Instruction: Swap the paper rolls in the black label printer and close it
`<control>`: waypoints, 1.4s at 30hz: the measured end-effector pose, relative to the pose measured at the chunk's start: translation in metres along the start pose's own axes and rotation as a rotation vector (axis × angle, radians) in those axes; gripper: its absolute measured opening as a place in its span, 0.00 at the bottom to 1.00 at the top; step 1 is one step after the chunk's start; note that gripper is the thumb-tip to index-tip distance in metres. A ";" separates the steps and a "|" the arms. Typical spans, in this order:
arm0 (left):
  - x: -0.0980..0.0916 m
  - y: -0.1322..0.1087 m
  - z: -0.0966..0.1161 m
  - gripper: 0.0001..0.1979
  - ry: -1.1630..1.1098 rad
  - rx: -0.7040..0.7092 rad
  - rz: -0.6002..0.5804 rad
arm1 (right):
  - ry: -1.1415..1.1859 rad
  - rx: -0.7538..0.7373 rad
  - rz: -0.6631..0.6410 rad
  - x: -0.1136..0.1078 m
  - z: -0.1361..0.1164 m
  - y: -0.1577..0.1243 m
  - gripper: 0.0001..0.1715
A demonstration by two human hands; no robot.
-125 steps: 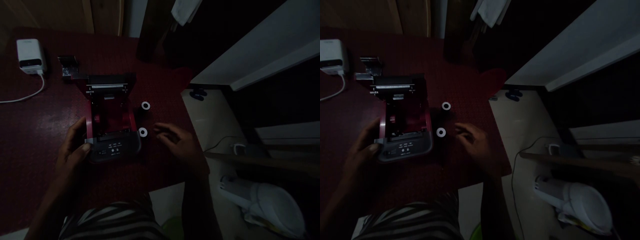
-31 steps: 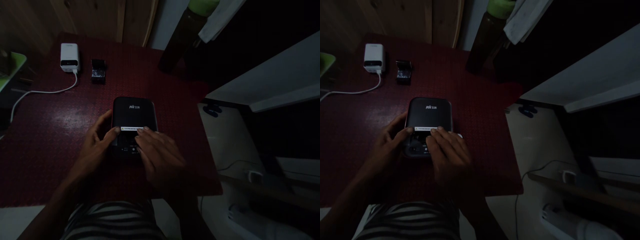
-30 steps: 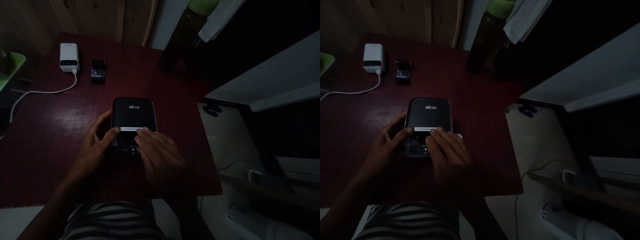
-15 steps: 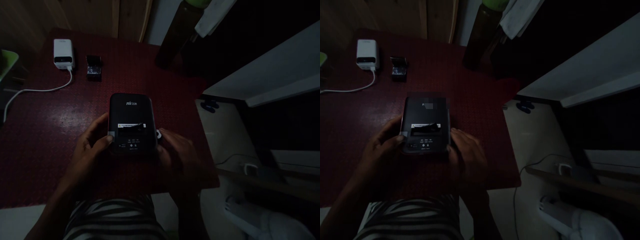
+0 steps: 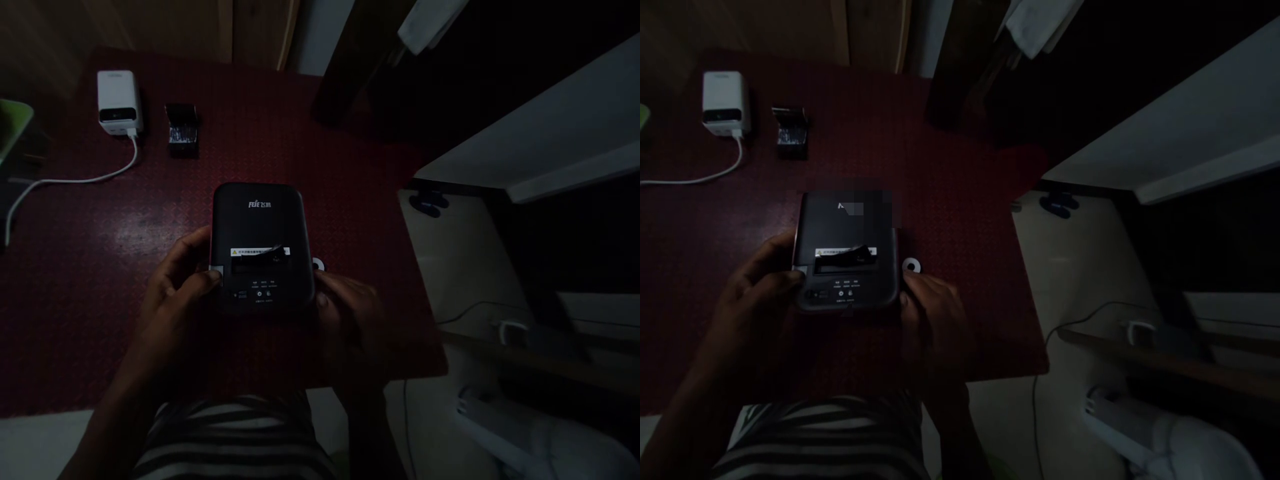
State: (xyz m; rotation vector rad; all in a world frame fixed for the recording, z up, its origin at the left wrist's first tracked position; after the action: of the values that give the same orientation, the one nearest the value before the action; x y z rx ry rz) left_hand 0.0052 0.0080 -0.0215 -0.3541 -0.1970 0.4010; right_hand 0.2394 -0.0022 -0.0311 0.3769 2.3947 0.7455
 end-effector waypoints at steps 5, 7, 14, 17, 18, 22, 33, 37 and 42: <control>-0.001 0.000 -0.005 0.25 -0.005 0.017 0.003 | 0.007 0.031 -0.026 0.004 -0.001 0.003 0.18; 0.000 0.000 -0.007 0.25 -0.014 0.035 0.007 | -0.002 0.032 -0.023 0.005 -0.001 0.002 0.17; -0.007 0.001 -0.016 0.27 -0.009 0.038 -0.038 | -0.082 0.001 -0.023 -0.002 -0.007 0.013 0.15; -0.012 0.003 -0.019 0.30 0.010 0.054 -0.070 | -0.157 -0.091 -0.043 -0.007 -0.019 0.035 0.16; -0.013 0.003 -0.020 0.30 0.030 0.070 -0.078 | -0.170 -0.142 -0.088 -0.006 -0.023 0.045 0.17; -0.015 0.005 -0.019 0.31 0.082 0.158 -0.127 | -0.171 -0.301 -0.399 0.018 -0.035 0.084 0.23; -0.015 0.003 -0.021 0.33 0.069 0.185 -0.146 | -0.594 -0.242 -1.002 0.094 -0.049 0.125 0.19; -0.016 0.003 -0.021 0.33 0.078 0.168 -0.146 | -0.617 -0.278 -0.997 0.102 -0.045 0.125 0.20; -0.016 0.004 -0.020 0.32 0.104 0.190 -0.142 | -0.554 -0.279 -0.927 0.092 -0.045 0.124 0.16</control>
State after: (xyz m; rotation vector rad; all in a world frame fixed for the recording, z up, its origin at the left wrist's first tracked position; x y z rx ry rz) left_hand -0.0056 -0.0013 -0.0435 -0.1724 -0.0813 0.2581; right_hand 0.1503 0.1170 0.0295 -0.5531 1.6285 0.4319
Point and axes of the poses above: each hand's wrist, its own y-axis towards the middle knuckle, its own x-axis out of the palm, z = x × y, the point moved 2 cm from there along y, towards the middle knuckle, and after that the axes turned 6 degrees about z, right-handed, at the moved point
